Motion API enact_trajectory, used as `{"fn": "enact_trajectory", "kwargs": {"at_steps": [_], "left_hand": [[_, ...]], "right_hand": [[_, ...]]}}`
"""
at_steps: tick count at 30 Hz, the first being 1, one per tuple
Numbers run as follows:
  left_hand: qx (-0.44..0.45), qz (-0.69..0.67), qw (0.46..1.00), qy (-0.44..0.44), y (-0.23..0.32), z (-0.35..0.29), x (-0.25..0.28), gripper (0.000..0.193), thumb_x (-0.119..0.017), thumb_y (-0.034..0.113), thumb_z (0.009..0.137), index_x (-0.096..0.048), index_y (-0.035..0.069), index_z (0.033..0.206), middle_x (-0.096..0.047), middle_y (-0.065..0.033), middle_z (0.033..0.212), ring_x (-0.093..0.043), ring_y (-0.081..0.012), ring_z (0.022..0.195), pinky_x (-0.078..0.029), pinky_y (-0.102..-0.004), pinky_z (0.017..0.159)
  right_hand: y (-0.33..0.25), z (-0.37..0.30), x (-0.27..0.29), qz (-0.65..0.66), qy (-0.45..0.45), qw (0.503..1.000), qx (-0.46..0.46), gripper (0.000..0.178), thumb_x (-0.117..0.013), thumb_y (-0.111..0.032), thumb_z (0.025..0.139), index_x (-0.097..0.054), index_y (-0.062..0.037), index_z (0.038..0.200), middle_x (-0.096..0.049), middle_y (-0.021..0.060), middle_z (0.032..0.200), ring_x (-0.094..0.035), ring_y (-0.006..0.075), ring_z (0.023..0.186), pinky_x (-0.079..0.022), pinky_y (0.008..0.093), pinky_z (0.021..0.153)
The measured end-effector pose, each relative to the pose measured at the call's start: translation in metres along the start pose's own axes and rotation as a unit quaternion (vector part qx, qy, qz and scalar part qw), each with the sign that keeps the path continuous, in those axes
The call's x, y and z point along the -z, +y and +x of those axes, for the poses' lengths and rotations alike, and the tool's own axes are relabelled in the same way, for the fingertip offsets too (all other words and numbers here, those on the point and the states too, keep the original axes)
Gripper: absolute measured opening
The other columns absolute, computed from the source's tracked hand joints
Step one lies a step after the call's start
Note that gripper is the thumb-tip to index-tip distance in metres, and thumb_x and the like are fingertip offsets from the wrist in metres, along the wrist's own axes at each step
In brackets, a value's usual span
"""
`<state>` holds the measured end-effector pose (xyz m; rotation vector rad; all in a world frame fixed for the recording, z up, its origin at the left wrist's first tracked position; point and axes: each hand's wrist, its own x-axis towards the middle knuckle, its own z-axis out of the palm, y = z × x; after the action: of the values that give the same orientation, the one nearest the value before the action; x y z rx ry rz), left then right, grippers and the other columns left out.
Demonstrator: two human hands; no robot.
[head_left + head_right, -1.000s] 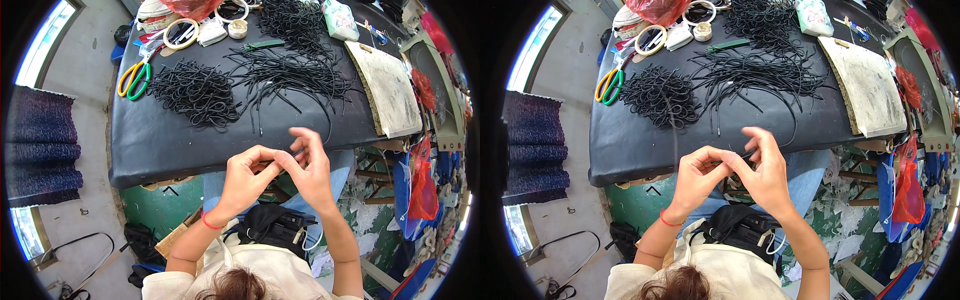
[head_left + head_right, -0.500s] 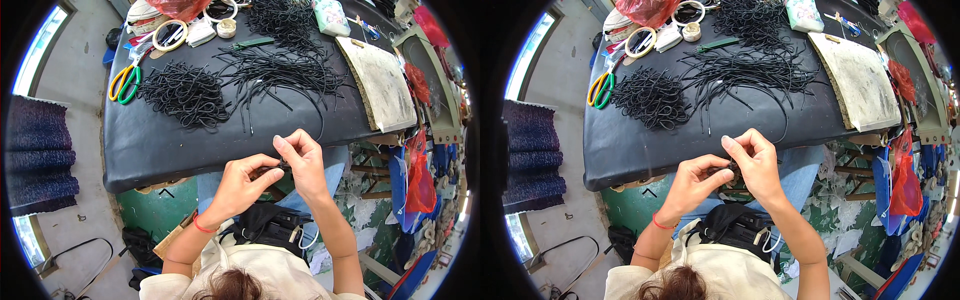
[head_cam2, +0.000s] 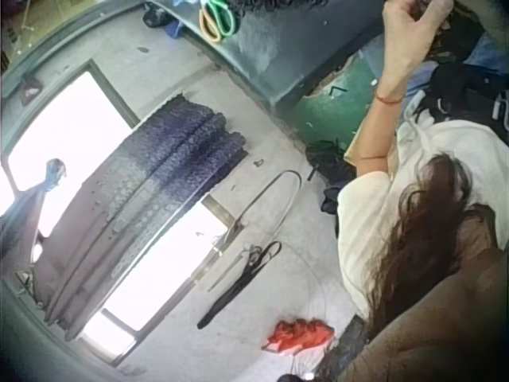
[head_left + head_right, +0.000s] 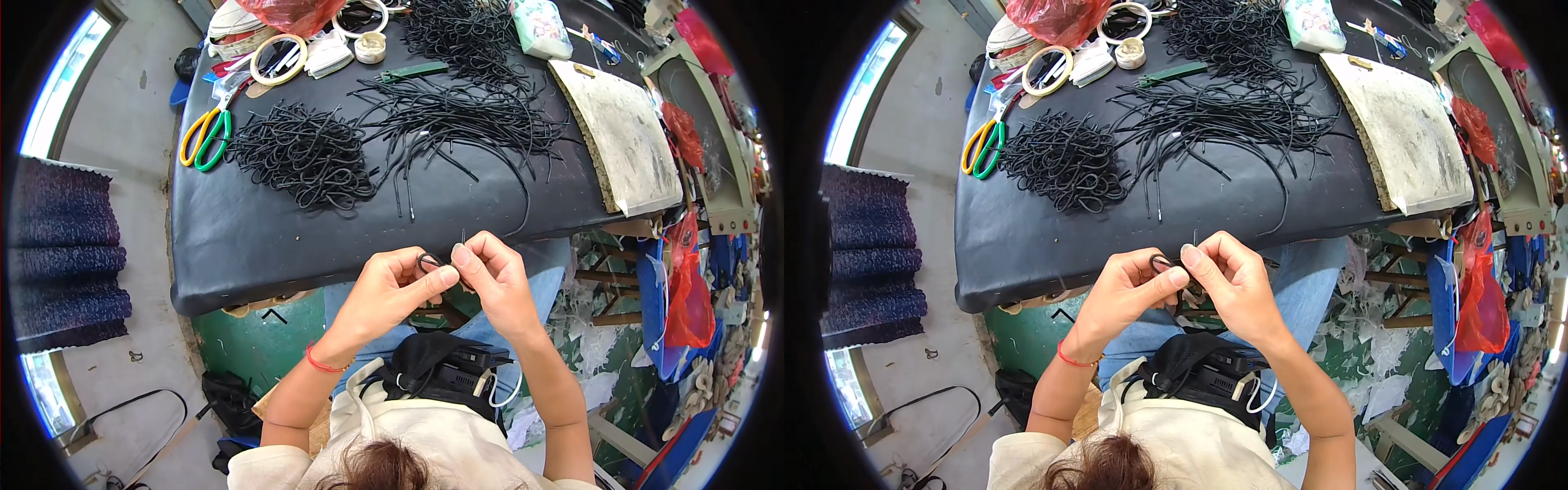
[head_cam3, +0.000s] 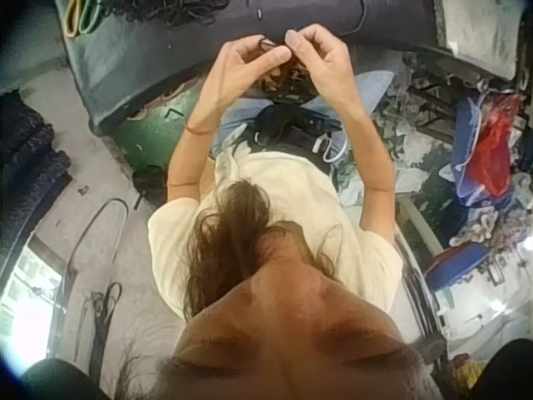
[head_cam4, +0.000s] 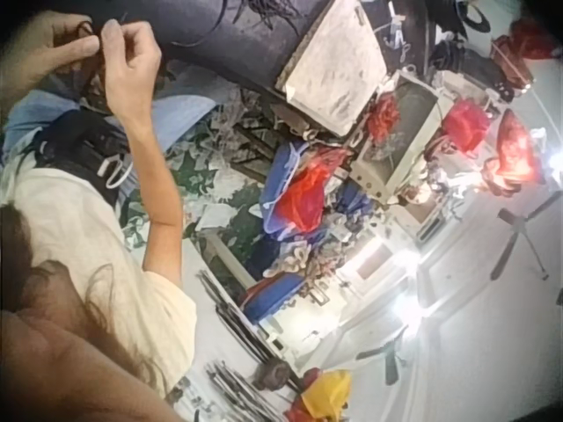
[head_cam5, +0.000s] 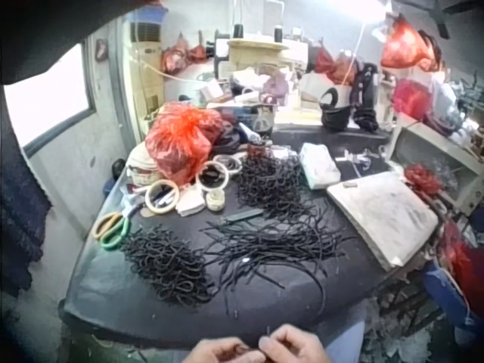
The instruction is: The person repeatedly picks up short black cords from a table and ties them into small loops or knots by hand. They place each finished loop back onto the table among other cords. The workspace includes scissors, tape, and plastic bags, but the person uses only their hands to form the loops.
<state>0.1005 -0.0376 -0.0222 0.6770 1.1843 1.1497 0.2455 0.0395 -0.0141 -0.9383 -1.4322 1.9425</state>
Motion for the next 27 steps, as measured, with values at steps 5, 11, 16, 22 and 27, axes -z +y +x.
{"fn": "enact_trajectory", "kwargs": {"at_steps": [5, 11, 16, 22, 27], "left_hand": [[-0.085, -0.007, 0.995, 0.045, -0.008, 0.0, -0.01, 0.016, -0.06, 0.016, 0.087, -0.061, 0.0, 0.086, -0.059, 0.0009, 0.072, -0.052, -0.0029, 0.065, -0.043, -0.0187, 0.058], [-0.082, -0.07, 0.992, 0.064, -0.011, -0.002, -0.023, 0.019, -0.056, 0.016, 0.089, -0.059, 0.001, 0.101, -0.057, 0.0018, 0.078, -0.052, -0.0029, 0.068, -0.043, -0.0183, 0.061], [-0.043, -0.13, 0.988, 0.068, -0.013, -0.004, -0.036, 0.024, -0.056, 0.019, 0.09, -0.058, 0.0, 0.103, -0.059, 0.0006, 0.078, -0.054, -0.0035, 0.07, -0.042, -0.0176, 0.064], [-0.059, -0.043, 0.997, -0.003, -0.002, -0.001, -0.018, 0.019, -0.059, 0.018, 0.088, -0.059, 0.0, 0.094, -0.059, 0.0005, 0.077, -0.051, -0.0031, 0.07, -0.043, -0.0194, 0.062], [-0.051, -0.06, 0.997, 0.016, 0.001, 0.002, -0.022, 0.021, -0.059, 0.02, 0.088, -0.059, 0.0, 0.093, -0.059, -0.0005, 0.072, -0.052, -0.0027, 0.064, -0.043, -0.0184, 0.057]], "right_hand": [[0.0, 0.002, 0.003, -0.058, 0.014, 0.998, 0.005, 0.024, -0.058, -0.022, 0.089, -0.051, -0.0048, 0.075, -0.049, -0.0058, 0.064, -0.039, -0.0002, 0.059, -0.033, 0.0177, 0.05], [0.005, 0.004, -0.001, -0.105, 0.092, 0.988, 0.072, 0.025, -0.058, -0.02, 0.089, -0.049, -0.0048, 0.071, -0.046, -0.0059, 0.062, -0.037, 0.0003, 0.058, -0.031, 0.0182, 0.049], [0.007, 0.014, -0.001, -0.045, 0.135, 0.986, 0.084, 0.026, -0.058, -0.017, 0.089, -0.047, -0.0045, 0.069, -0.044, -0.0057, 0.061, -0.036, 0.0008, 0.057, -0.031, 0.0188, 0.049], [-0.006, 0.006, 0.002, -0.142, 0.093, 0.978, 0.124, 0.025, -0.059, -0.018, 0.089, -0.05, -0.004, 0.07, -0.045, -0.0058, 0.061, -0.036, 0.0005, 0.056, -0.031, 0.0186, 0.049], [-0.007, 0.002, 0.003, -0.129, 0.059, 0.984, 0.103, 0.024, -0.059, -0.019, 0.089, -0.052, -0.0034, 0.072, -0.047, -0.0053, 0.06, -0.039, 0.0008, 0.056, -0.033, 0.0187, 0.049]]}}
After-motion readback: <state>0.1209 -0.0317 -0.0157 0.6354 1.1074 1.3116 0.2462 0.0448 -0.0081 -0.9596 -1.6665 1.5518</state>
